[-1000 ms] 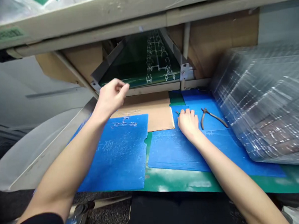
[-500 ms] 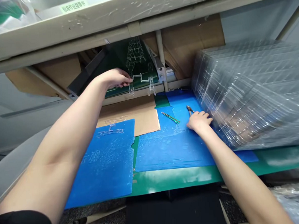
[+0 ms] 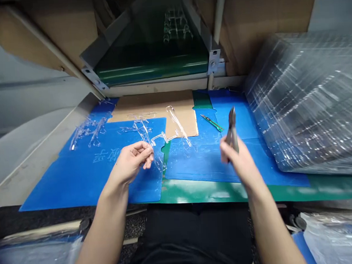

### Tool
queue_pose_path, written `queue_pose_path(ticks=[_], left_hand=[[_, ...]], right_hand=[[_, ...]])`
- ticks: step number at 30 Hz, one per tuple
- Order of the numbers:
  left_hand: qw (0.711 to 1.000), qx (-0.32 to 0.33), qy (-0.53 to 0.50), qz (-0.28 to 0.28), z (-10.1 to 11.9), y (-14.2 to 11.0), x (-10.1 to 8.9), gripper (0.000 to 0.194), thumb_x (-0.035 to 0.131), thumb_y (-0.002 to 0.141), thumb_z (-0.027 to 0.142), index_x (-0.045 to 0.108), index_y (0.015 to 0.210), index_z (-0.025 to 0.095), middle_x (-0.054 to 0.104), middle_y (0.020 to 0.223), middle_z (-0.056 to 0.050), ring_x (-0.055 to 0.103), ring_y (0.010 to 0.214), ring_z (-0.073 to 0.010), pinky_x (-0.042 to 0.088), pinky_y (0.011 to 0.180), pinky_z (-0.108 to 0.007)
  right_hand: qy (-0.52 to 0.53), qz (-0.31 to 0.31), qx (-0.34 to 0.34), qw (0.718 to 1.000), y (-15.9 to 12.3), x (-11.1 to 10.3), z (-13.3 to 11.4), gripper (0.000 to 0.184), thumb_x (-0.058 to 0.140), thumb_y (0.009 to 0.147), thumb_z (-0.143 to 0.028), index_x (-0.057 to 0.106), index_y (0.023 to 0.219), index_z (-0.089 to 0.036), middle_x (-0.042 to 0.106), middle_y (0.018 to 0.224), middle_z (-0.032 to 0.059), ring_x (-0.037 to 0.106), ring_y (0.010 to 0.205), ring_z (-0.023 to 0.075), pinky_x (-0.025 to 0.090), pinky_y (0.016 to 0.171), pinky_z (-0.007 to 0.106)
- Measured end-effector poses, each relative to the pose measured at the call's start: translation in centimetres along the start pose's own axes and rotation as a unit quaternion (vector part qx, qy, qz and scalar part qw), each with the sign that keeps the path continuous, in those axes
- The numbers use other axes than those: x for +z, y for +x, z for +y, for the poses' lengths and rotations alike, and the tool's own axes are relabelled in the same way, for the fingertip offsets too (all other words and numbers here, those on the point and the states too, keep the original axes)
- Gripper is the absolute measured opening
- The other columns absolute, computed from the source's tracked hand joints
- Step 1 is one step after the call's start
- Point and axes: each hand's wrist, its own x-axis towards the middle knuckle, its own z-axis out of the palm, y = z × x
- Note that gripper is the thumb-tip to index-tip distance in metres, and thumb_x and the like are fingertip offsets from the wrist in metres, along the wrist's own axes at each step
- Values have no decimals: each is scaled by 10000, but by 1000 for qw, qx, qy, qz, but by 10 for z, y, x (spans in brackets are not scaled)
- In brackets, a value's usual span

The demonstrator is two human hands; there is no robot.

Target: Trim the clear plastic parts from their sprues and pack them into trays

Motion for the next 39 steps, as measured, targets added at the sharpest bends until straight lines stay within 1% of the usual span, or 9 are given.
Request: queue_pose_path(ticks=[2, 4, 7, 11, 15, 26, 32, 35, 39], left_hand=[[999, -13, -36, 15, -17, -8, -1, 479, 908, 834, 564, 647, 778, 167, 692, 662, -6, 613, 465, -93, 464, 444, -191], [998, -25, -60, 8, -27, -16, 0, 466, 904, 849, 551, 648, 787, 166, 700, 668, -8, 610, 457, -90, 463, 438, -185], [996, -47, -74, -32, -33, -29, 7, 421, 872, 898, 524, 664, 819, 167, 715, 675, -19, 625, 462, -99, 487, 449, -191], [986, -78, -97, -114, -36, -41, 22, 358, 864, 926, 457, 678, 828, 167, 725, 675, -18, 647, 468, -105, 505, 460, -191], [976, -96, -115, -158, -40, -46, 33, 322, 844, 951, 438, 687, 865, 170, 727, 678, -12, 668, 480, -107, 507, 461, -182], [975, -97, -103, -171, -45, -51, 31, 319, 809, 982, 442, 674, 885, 169, 733, 703, -17, 666, 488, -104, 514, 469, -185], [974, -106, -98, -172, -42, -50, 35, 359, 831, 954, 476, 665, 867, 171, 725, 687, -18, 651, 474, -108, 501, 461, -194], [972, -113, -91, -183, -42, -50, 35, 374, 831, 950, 492, 663, 859, 171, 726, 684, -20, 640, 461, -105, 491, 459, -194], [969, -115, -97, -196, -44, -50, 35, 354, 810, 973, 474, 665, 860, 171, 734, 698, -16, 623, 445, -89, 475, 462, -188]], right_hand=[[59, -77, -16, 995, -67, 16, -12, 382, 380, 1151, -523, 561, 1241, -198, 664, 874, 23, 668, 747, 196, 578, 707, 320], [179, -216, 8, 960, -121, 31, -26, 401, 466, 1121, -620, 574, 1200, -242, 682, 1037, 46, 672, 912, 223, 572, 812, 344], [216, -347, 69, 910, -157, 49, -42, 372, 512, 1113, -632, 573, 1194, -274, 670, 1179, 47, 649, 1091, 255, 520, 1000, 416], [232, -383, 85, 890, -152, 58, -45, 344, 525, 1109, -616, 546, 1169, -278, 648, 1215, 47, 613, 1147, 278, 475, 1052, 462], [235, -384, 85, 889, -151, 58, -42, 327, 522, 1110, -604, 527, 1110, -277, 636, 1128, 34, 601, 1050, 267, 478, 971, 448], [249, -389, 84, 883, -152, 53, -44, 290, 513, 1117, -575, 547, 1129, -286, 593, 1041, 15, 548, 953, 246, 456, 907, 433], [247, -387, 74, 885, -152, 52, -43, 267, 510, 1120, -548, 572, 1150, -291, 630, 1097, 27, 588, 1021, 267, 488, 972, 466], [242, -395, 61, 884, -152, 50, -40, 267, 517, 1117, -539, 614, 1161, -294, 639, 1059, 34, 587, 991, 268, 518, 935, 460], [258, -422, 71, 866, -151, 49, -36, 271, 533, 1107, -538, 633, 1172, -295, 631, 1051, 38, 589, 944, 247, 571, 842, 414]])
